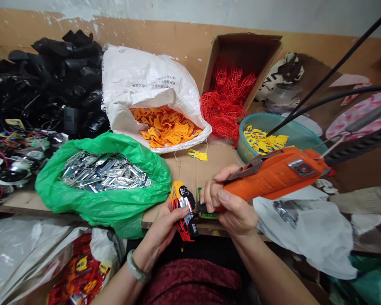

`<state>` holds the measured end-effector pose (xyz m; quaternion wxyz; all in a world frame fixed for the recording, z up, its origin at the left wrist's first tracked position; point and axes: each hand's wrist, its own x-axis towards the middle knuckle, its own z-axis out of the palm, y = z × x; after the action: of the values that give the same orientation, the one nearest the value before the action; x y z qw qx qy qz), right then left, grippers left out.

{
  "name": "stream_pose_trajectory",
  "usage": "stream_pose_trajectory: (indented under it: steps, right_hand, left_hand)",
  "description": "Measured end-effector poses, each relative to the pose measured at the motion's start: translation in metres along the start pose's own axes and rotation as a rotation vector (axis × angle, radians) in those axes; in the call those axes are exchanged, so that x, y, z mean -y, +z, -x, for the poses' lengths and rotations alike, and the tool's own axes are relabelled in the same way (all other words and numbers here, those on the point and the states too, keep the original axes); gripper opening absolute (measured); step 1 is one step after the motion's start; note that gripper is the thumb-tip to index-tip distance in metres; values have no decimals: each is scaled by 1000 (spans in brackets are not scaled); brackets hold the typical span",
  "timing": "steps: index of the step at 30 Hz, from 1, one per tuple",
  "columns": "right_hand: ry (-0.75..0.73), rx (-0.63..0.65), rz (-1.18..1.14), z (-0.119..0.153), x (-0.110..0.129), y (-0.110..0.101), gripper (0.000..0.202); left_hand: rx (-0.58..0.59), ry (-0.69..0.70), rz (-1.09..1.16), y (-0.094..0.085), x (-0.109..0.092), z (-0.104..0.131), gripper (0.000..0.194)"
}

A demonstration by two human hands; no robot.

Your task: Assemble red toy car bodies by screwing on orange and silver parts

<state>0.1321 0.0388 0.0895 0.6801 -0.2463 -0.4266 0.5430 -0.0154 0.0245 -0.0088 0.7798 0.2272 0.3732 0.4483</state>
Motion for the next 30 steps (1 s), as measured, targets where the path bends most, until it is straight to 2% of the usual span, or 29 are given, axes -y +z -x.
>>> stream_pose_trajectory:
  steps: [11, 17, 24, 27, 30]
  right_hand:
    - [31, 50, 33, 6, -1, -4, 20]
    - [51, 127, 70, 9, -4, -7, 14]
    - [84, 163, 26, 6, -7, -10, 16]
    - [46, 115, 2, -8, -2, -16, 18]
    - [-11, -10, 149, -29, 7, -32, 22]
  left_hand:
    - [3, 11, -15, 1, 0, 0, 47]
    - [-36, 31, -21, 8, -3, 3, 44]
    - [-49, 25, -30, 16, -5, 4, 50]
    - [-130, 61, -93, 18, -6, 6, 51]
    - [-171, 90, -127, 16, -10, 8, 57]
